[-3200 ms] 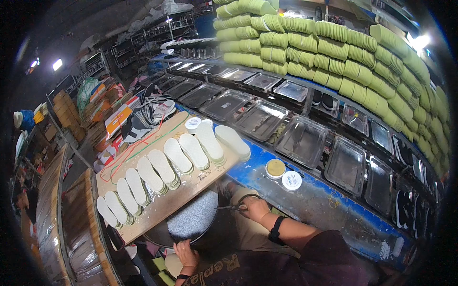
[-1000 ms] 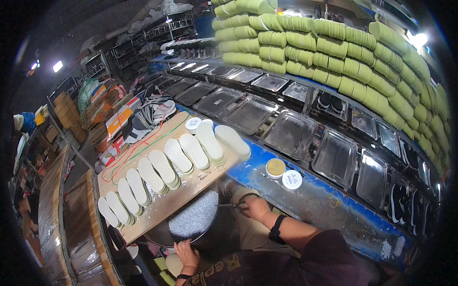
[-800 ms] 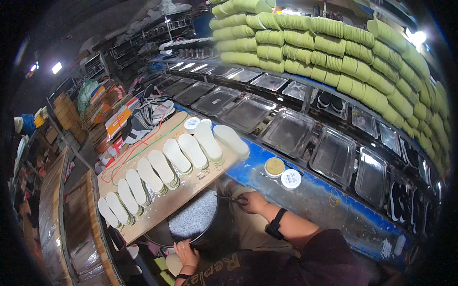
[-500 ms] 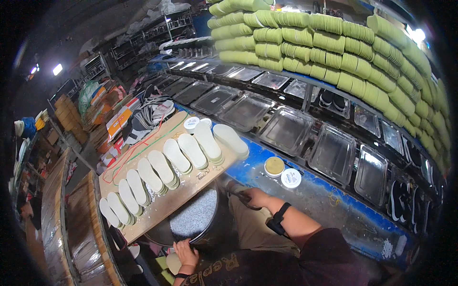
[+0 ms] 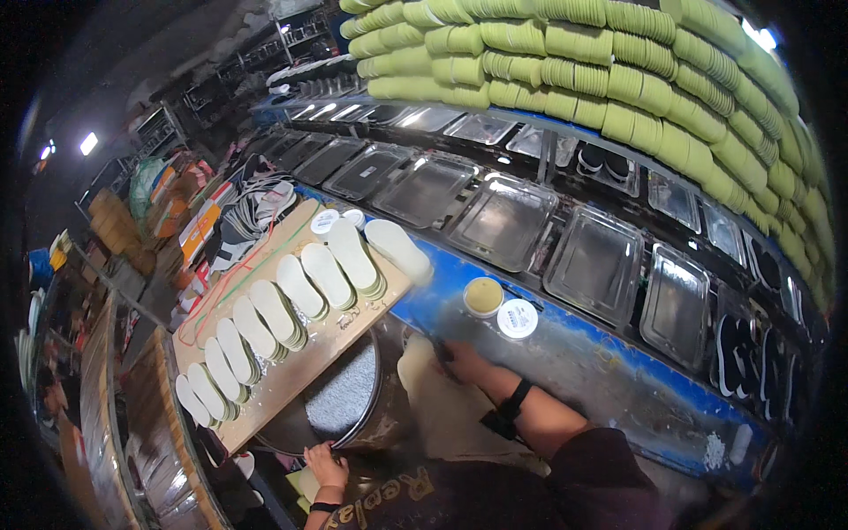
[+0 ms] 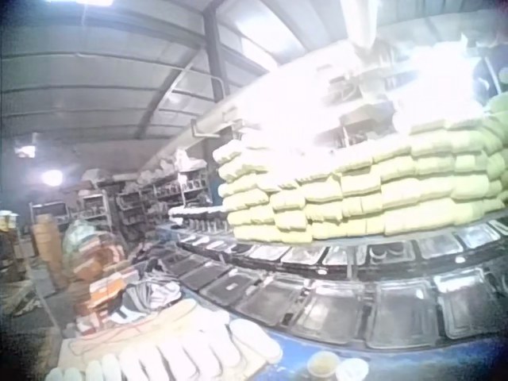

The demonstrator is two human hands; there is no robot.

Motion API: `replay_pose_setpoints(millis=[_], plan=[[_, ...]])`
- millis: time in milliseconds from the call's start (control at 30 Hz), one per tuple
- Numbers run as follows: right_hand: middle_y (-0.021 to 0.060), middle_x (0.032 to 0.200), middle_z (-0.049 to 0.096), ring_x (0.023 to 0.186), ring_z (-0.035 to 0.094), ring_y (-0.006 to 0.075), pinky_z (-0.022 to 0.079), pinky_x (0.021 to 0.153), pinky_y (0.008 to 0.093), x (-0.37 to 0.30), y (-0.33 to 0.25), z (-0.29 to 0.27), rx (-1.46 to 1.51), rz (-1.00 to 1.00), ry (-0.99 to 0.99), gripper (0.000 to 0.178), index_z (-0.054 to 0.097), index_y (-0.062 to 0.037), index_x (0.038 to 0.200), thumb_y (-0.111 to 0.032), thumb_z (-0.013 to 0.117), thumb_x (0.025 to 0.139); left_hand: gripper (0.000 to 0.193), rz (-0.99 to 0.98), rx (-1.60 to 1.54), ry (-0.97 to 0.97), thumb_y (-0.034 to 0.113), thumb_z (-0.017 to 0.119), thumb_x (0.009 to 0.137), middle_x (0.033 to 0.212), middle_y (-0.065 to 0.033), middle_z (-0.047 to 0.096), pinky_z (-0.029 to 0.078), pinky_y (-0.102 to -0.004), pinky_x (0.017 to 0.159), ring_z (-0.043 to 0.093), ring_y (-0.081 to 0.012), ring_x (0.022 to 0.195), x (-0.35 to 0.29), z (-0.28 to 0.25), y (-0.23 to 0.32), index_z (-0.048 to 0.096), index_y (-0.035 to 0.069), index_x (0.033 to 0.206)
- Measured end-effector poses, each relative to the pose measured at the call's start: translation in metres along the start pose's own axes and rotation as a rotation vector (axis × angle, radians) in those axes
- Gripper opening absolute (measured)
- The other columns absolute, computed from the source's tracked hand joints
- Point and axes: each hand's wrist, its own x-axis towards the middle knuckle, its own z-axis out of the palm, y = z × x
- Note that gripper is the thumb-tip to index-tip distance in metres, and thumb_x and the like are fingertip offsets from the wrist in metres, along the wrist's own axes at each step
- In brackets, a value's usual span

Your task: Inserting insoles into shoes and trimming excess material on a production line.

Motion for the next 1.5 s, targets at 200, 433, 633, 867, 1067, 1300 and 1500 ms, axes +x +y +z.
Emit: replay_pose_setpoints(millis=[200,433,633,867,1067,1300,1500], plan=[[0.0226,0.089,0.065,0.084,0.062,0.0415,0.049,0.073,0.0443,-0.037,-0.015,-0.061,-0.162,-0.057,0.181,0.029,0.058,-0.0019,0.100,-0.020,0.067,0.080,0.042,-0.055,0.029,0.002,0.014,0.076,0.064,0.104,-0.0128,0.059,0.023,-0.0499,0.113,0.050,-0.0293,0.111,0.001,0.013,-0.004,0.061,0.008,0.103],[0.0219,0.085,0.065,0.082,0.064,0.0414,0.050,0.070,0.0416,-0.060,-0.025,-0.046,-0.246,0.025,0.196,0.024,0.058,-0.0021,0.099,-0.011,0.070,0.080,0.036,-0.076,0.000,0.160,0.009,0.071,0.063,0.097,-0.0132,0.057,0.022,-0.0537,0.113,0.051,-0.0305,0.106,0.005,0.011,0.006,0.062,0.006,0.098],[0.0194,0.079,0.063,0.075,0.063,0.0391,0.050,0.067,0.0400,-0.037,-0.061,-0.004,-0.258,-0.117,0.060,0.020,0.060,-0.0024,0.093,-0.010,0.071,0.078,0.032,-0.055,-0.039,0.133,0.011,0.070,0.066,0.092,-0.0122,0.058,0.022,-0.0541,0.113,0.053,-0.0302,0.099,0.009,0.005,-0.002,0.063,0.007,0.097],[0.0221,0.078,0.063,0.078,0.064,0.0402,0.050,0.068,0.0440,-0.009,-0.081,0.038,-0.602,-0.121,-0.047,0.020,0.056,-0.0028,0.090,-0.012,0.069,0.077,0.029,-0.031,-0.103,0.179,0.019,0.064,0.069,0.097,-0.0076,0.059,0.025,-0.0551,0.111,0.053,-0.0271,0.104,-0.005,0.053,-0.031,0.063,0.011,0.097],[0.0209,0.076,0.064,0.075,0.064,0.0401,0.050,0.067,0.0427,-0.001,-0.078,0.035,-0.663,-0.017,-0.099,0.022,0.056,-0.0018,0.090,-0.012,0.070,0.076,0.025,-0.024,-0.093,0.209,0.023,0.064,0.067,0.091,-0.0063,0.057,0.028,-0.0554,0.107,0.054,-0.0250,0.099,-0.005,0.065,-0.035,0.061,0.013,0.090],[0.0228,0.081,0.065,0.080,0.064,0.0424,0.051,0.072,0.0457,0.003,-0.093,0.042,-0.770,-0.038,-0.098,0.026,0.058,0.0005,0.095,-0.011,0.069,0.075,0.019,0.013,-0.196,0.334,0.014,0.059,0.070,0.087,-0.0084,0.057,0.033,-0.0563,0.102,0.056,-0.0271,0.092,0.001,0.031,-0.027,0.060,0.011,0.088],[0.0245,0.088,0.065,0.087,0.063,0.0430,0.050,0.076,0.0472,0.004,-0.101,0.042,-0.831,-0.014,-0.159,0.028,0.057,0.0012,0.097,-0.015,0.068,0.077,0.027,0.036,-0.211,0.357,0.015,0.063,0.066,0.090,-0.0085,0.057,0.030,-0.0576,0.105,0.055,-0.0266,0.095,-0.002,0.020,-0.019,0.061,0.010,0.092]])
